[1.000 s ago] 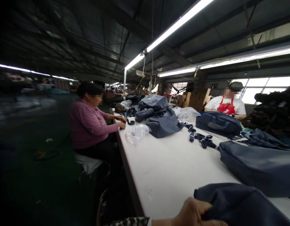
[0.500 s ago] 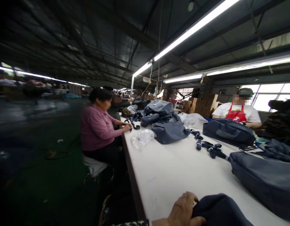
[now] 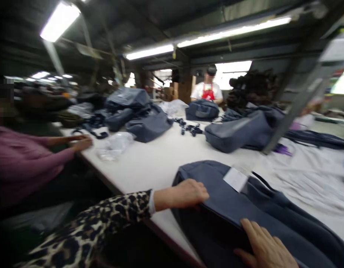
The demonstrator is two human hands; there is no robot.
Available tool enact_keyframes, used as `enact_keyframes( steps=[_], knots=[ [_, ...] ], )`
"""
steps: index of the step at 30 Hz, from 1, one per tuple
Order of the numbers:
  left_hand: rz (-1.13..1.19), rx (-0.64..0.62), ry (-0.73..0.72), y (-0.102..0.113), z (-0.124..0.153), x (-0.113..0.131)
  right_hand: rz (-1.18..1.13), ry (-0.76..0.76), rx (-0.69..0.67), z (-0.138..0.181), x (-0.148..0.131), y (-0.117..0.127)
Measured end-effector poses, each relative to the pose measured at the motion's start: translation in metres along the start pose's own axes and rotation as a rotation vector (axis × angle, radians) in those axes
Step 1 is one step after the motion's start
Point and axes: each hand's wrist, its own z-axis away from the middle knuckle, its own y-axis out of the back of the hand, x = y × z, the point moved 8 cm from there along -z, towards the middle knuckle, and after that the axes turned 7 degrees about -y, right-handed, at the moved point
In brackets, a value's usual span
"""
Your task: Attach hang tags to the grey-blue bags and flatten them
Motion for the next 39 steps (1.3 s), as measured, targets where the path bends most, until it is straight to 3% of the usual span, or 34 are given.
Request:
enact_keyframes(
  steps=[3, 6, 9, 11, 13, 16, 20, 23, 28, 34, 39],
  knots=[
    [0.011, -0.017, 0.006, 0.011, -0.006, -0.013, 0.232, -0.191, -0.112, 0.034, 0.031, 0.05],
    [-0.036, 0.009, 0.027, 0.039, -0.015, -0.028, 0.325, -0.237, -0.187, 0.017, 0.032, 0.103],
    [-0.087, 0.051, 0.082, 0.054, -0.017, -0.034, 0.489, -0.196, -0.028, -0.012, 0.017, 0.139],
    [-0.081, 0.008, 0.082, 0.041, -0.015, -0.031, 0.515, -0.107, 0.01, -0.016, 0.003, 0.132],
    [-0.044, -0.063, 0.071, 0.018, -0.01, -0.026, 0.487, -0.063, -0.026, -0.009, 0.0, 0.109],
    [0.001, -0.108, 0.069, -0.006, -0.004, -0.023, 0.441, -0.097, -0.085, 0.007, 0.015, 0.089],
    [0.008, -0.116, 0.08, -0.007, 0.0, -0.032, 0.426, -0.17, -0.234, 0.023, 0.05, 0.099],
    [0.023, -0.13, 0.08, 0.001, 0.001, -0.043, 0.395, -0.182, -0.297, 0.024, 0.061, 0.115],
    [-0.076, -0.095, 0.121, 0.008, 0.001, -0.044, 0.53, -0.158, -0.013, 0.018, 0.054, 0.133],
    [-0.105, -0.214, 0.096, -0.021, -0.003, -0.013, 0.512, -0.115, 0.081, 0.056, 0.052, 0.087],
    [-0.21, -0.204, 0.027, -0.03, 0.007, -0.001, 0.485, -0.087, 0.128, 0.077, 0.054, 0.077]
  ],
)
